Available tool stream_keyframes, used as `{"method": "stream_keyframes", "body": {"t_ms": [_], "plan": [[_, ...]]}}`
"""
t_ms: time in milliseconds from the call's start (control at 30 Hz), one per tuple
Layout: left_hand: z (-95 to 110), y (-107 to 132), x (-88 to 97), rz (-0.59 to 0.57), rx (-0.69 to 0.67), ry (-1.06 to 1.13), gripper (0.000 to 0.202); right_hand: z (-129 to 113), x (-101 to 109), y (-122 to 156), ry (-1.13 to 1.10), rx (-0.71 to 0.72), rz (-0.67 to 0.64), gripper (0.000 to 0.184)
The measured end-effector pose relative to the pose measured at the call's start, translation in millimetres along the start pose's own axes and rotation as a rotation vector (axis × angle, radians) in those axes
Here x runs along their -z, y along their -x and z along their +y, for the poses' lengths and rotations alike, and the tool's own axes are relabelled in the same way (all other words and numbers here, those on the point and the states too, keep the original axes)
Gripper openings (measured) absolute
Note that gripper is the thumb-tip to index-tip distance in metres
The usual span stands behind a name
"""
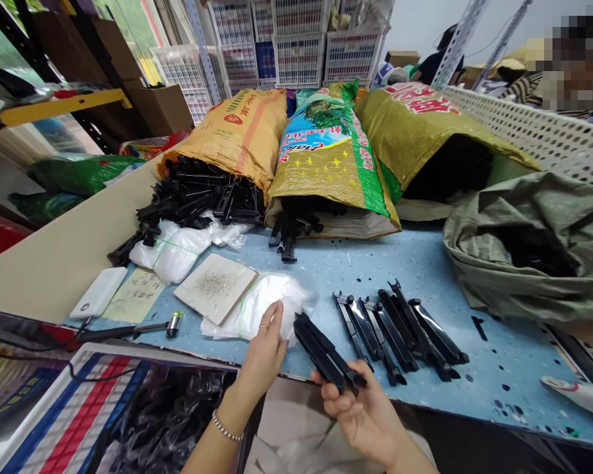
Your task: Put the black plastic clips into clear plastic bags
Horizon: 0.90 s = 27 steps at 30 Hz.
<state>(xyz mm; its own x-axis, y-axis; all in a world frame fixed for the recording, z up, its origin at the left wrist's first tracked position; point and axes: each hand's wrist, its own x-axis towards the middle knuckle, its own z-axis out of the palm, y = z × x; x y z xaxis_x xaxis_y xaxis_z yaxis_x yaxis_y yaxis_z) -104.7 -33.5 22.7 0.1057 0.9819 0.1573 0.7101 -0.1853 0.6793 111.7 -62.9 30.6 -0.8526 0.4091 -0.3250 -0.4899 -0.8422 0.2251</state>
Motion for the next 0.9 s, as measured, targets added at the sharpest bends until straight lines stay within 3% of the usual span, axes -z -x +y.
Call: {"method": "stream_keyframes", "body": {"t_ms": [200,400,533,633,800,833,900], "plan": [[20.0,15.6,-5.8,-0.040,-0.193,-0.160,0.077,-5.5,-12.9,-8.1,0.043,0.043,-0.017,0.047],[9.4,4.5,-8.3,0.073,-0.100,-0.051,0.081,10.4,-12.2,-7.8,0.093,0.069,-0.038,0.055],[18.4,11.0,-8.1,0.106,-0.138,-0.022,0.079,6.2,-7.9,-12.7,0.256,0.144,0.010,0.054],[34.4,24.8,-10.2,0.039,-0.245,-0.026,0.077,-3.7,-13.3,-17.0,0.553,0.271,0.171,0.051],[49.9,39.1,-11.2,-0.199,-0.398,0.084,0.078,5.2,-32.4,-14.4,1.499,0.658,0.606,0.039],[51.4,40.4,-6.1,-0.233,-0.385,0.131,0.075,10.5,-36.4,-11.4,1.646,0.660,0.603,0.043],[54.3,44.8,14.8,-0.247,-0.284,0.207,0.061,17.8,-43.9,-3.8,1.819,0.555,0.453,0.057]]}}
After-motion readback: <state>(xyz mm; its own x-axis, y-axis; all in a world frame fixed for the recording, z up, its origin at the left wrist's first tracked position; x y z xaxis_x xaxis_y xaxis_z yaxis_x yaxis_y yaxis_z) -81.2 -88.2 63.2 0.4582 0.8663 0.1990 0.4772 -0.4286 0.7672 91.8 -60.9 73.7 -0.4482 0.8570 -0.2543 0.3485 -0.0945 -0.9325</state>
